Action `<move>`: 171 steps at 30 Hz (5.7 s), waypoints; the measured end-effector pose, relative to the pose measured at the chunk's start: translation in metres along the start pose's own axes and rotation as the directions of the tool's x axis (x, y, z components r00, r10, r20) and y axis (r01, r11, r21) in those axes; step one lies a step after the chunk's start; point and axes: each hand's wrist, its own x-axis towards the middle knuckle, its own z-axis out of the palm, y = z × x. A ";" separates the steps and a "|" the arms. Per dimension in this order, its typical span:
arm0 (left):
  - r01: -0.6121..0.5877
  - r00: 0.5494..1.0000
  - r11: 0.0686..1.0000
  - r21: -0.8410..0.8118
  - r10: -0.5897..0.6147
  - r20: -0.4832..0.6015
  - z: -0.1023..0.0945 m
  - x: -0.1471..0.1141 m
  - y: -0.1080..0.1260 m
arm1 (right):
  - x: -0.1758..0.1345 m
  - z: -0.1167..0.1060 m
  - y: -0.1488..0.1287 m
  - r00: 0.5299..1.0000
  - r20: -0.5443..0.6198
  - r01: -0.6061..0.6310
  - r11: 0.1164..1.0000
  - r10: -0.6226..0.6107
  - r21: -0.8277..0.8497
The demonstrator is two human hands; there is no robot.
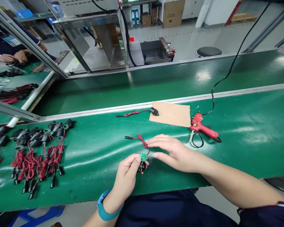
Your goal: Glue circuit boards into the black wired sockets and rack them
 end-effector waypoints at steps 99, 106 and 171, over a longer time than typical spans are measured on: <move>-0.011 0.966 0.925 0.380 -0.089 0.244 -0.003 -0.022 0.017 | -0.021 0.055 -0.011 0.953 0.167 0.303 0.847 -0.254 -0.437; -0.033 0.963 0.904 0.426 -0.085 0.255 0.002 -0.025 0.018 | -0.020 0.051 -0.013 0.955 0.223 0.277 0.852 -0.194 -0.445; 0.168 0.984 0.973 -0.159 -0.176 -0.037 -0.034 -0.058 -0.006 | 0.013 0.084 -0.019 0.977 0.159 0.162 0.981 -0.145 -0.103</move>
